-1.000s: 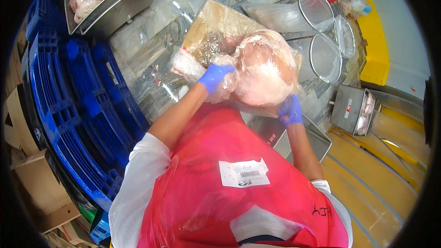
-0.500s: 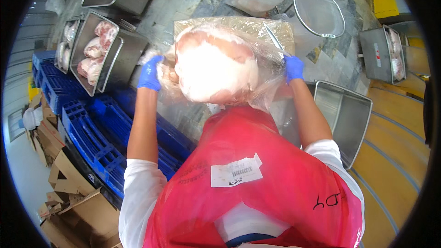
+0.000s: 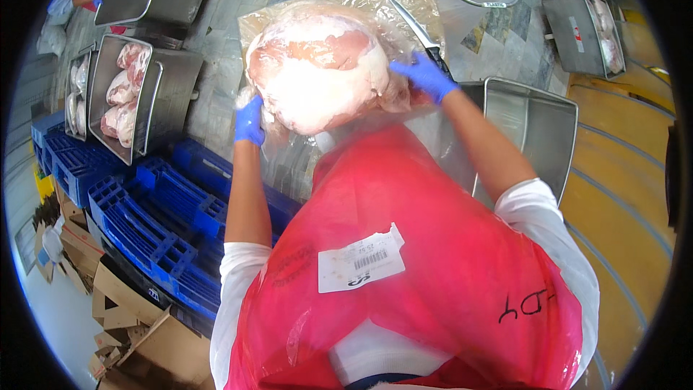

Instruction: The person trims a large piece of raw meat using a knife, removing fat and excess tissue. The trimmed pieces are placed into a metal tray. The person repeatedly adjusts the meat and the plastic wrap during the process.

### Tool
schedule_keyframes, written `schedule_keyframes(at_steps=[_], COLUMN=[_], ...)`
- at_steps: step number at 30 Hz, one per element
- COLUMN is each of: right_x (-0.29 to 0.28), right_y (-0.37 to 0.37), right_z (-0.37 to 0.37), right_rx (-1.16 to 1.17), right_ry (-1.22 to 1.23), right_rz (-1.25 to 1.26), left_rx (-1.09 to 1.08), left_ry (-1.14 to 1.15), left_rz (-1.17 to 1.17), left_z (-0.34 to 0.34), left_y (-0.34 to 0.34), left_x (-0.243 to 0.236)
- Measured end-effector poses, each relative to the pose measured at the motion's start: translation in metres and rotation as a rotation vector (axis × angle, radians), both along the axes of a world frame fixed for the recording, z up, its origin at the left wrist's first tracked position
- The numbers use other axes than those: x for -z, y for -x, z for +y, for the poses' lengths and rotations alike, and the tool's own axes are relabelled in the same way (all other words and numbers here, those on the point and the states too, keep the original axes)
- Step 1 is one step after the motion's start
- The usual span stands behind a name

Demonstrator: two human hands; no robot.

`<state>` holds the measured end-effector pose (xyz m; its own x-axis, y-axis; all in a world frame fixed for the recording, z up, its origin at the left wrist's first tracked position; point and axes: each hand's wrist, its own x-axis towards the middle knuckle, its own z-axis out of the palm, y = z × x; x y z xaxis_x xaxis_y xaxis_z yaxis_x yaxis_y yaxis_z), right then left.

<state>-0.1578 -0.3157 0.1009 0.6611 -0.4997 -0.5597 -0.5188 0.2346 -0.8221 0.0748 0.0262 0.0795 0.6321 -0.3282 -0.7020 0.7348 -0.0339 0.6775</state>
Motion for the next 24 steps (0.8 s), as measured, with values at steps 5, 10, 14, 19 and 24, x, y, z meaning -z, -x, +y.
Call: schedule_keyframes(at_steps=[5, 10, 14, 19, 24], right_x=[0.063, 0.069, 0.066, 0.077, 0.015], right_y=[0.034, 0.025, 0.026, 0.029, -0.006], right_z=[0.062, 0.040, 0.021, -0.051, -0.075], right_rx=[-0.077, -0.360, -0.320, -0.296, -0.149], right_ry=[0.281, 0.747, 0.771, 0.599, 0.176], right_rz=[0.196, 0.319, 0.405, 0.393, -0.031], left_rx=[0.089, 0.117, 0.119, 0.199, 0.029], left_ry=[0.027, -0.136, -0.401, -0.414, -0.343], left_rz=[-0.108, -0.240, -0.373, -0.645, -0.369], left_z=[0.014, 0.022, 0.030, 0.022, 0.023], left_y=[0.010, -0.007, -0.031, -0.024, 0.004], left_x=[-0.003, 0.012, 0.023, 0.034, 0.047])
